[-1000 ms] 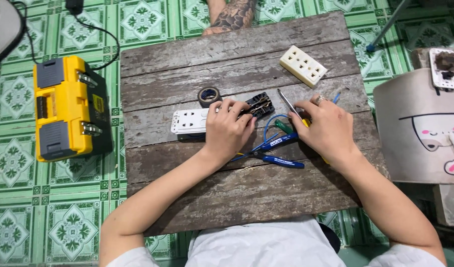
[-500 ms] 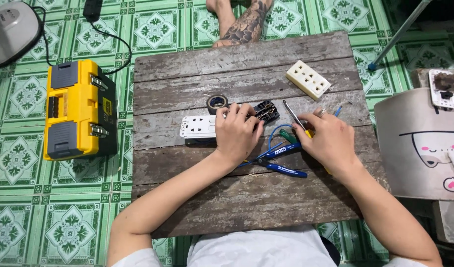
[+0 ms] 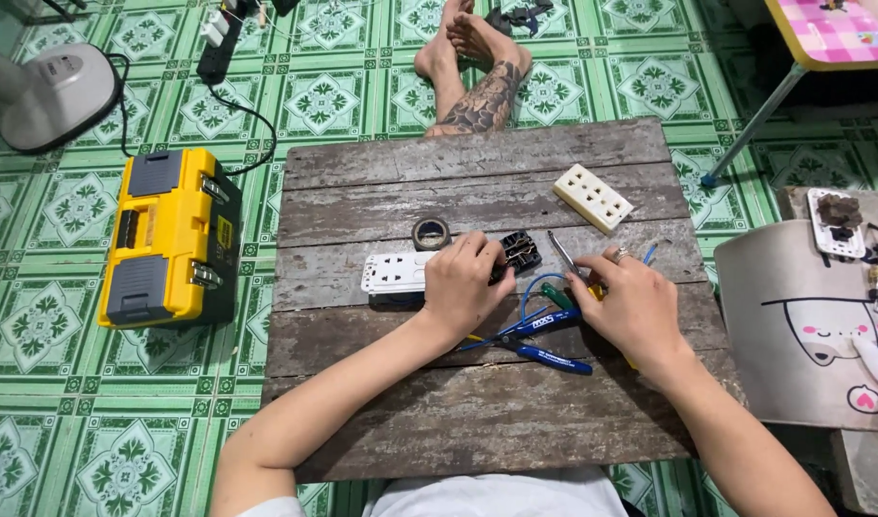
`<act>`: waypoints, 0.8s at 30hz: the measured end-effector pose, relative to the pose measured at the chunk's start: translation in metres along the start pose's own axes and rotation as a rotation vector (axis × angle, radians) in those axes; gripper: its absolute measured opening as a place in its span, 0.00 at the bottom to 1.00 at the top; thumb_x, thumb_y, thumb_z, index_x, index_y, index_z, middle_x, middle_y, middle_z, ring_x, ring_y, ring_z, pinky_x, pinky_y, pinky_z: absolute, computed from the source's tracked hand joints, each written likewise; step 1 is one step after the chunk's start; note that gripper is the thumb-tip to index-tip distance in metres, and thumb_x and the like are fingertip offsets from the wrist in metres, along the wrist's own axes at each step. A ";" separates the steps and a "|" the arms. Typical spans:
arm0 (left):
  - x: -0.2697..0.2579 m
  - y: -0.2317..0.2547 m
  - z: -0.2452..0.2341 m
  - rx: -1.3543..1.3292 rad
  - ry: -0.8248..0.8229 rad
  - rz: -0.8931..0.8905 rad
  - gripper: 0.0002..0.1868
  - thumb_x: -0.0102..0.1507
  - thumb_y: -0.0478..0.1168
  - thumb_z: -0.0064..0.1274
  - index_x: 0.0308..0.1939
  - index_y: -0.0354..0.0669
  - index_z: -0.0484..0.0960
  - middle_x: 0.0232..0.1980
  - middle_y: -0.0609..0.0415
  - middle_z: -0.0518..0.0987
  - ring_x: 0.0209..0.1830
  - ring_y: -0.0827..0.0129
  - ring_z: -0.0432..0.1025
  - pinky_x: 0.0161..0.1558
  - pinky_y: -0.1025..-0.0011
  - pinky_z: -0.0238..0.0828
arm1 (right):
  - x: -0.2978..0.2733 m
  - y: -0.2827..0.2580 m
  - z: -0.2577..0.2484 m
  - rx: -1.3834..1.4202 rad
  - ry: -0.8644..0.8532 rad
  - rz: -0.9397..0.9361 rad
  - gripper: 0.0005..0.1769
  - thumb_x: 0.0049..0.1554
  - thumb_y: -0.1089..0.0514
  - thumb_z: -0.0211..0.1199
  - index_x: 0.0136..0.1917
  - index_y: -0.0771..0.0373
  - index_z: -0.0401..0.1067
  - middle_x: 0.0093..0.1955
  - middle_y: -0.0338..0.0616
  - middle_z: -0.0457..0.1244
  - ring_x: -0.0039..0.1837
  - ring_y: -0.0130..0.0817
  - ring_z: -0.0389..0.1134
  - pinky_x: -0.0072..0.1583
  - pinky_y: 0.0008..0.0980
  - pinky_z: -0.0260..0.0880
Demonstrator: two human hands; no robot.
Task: The person strips the insulation off a blue wire using wire strippers, then wraps the exposed end with electrical tape. They insert the wire into a terminal on a disassembled electrical outlet and tighten the screw with a screwdriver.
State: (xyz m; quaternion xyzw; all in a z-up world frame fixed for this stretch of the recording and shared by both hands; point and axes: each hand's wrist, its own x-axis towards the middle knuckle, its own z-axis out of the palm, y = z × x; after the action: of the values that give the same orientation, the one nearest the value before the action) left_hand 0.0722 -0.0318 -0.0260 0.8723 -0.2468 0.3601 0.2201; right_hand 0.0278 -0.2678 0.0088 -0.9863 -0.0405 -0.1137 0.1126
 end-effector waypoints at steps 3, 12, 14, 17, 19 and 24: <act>0.006 0.006 -0.017 0.012 -0.152 -0.093 0.12 0.52 0.46 0.64 0.32 0.54 0.75 0.32 0.62 0.69 0.30 0.64 0.74 0.32 0.66 0.72 | 0.000 -0.002 -0.003 0.019 -0.004 -0.007 0.13 0.58 0.41 0.63 0.52 0.43 0.81 0.38 0.31 0.66 0.44 0.44 0.73 0.44 0.49 0.76; 0.011 0.008 -0.021 -0.146 -0.248 -0.178 0.14 0.51 0.44 0.63 0.33 0.54 0.72 0.31 0.63 0.70 0.29 0.62 0.75 0.28 0.64 0.72 | -0.001 -0.011 -0.011 0.019 0.007 0.003 0.11 0.58 0.41 0.64 0.52 0.39 0.81 0.38 0.29 0.66 0.45 0.41 0.74 0.45 0.46 0.77; 0.013 0.013 -0.027 -0.119 -0.202 -0.138 0.12 0.50 0.43 0.60 0.31 0.53 0.72 0.29 0.62 0.68 0.27 0.63 0.74 0.24 0.69 0.70 | -0.002 -0.010 -0.010 0.013 0.043 -0.012 0.10 0.57 0.42 0.65 0.51 0.39 0.81 0.38 0.28 0.66 0.44 0.40 0.73 0.44 0.45 0.77; 0.005 0.011 -0.016 -0.066 -0.207 -0.101 0.09 0.51 0.44 0.57 0.31 0.56 0.72 0.28 0.66 0.67 0.25 0.68 0.72 0.23 0.72 0.68 | -0.001 -0.010 -0.008 0.008 0.069 -0.022 0.10 0.57 0.41 0.65 0.51 0.38 0.80 0.38 0.27 0.66 0.43 0.37 0.73 0.44 0.44 0.77; -0.001 0.009 -0.010 -0.033 -0.156 -0.053 0.10 0.49 0.43 0.56 0.30 0.55 0.71 0.28 0.66 0.65 0.26 0.68 0.72 0.24 0.73 0.68 | -0.001 -0.009 -0.007 0.009 0.079 -0.041 0.10 0.56 0.42 0.66 0.51 0.38 0.80 0.39 0.27 0.66 0.43 0.37 0.73 0.43 0.44 0.77; -0.011 0.008 -0.005 0.042 -0.012 0.103 0.08 0.47 0.39 0.53 0.28 0.53 0.71 0.29 0.64 0.65 0.28 0.69 0.71 0.27 0.77 0.68 | -0.001 -0.007 -0.003 0.015 0.102 -0.081 0.10 0.56 0.43 0.67 0.51 0.38 0.80 0.39 0.27 0.65 0.42 0.35 0.72 0.42 0.43 0.77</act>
State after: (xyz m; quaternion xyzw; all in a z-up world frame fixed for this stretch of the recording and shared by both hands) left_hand 0.0578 -0.0318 -0.0294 0.8651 -0.2849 0.3709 0.1814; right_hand 0.0254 -0.2620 0.0133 -0.9759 -0.0752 -0.1679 0.1175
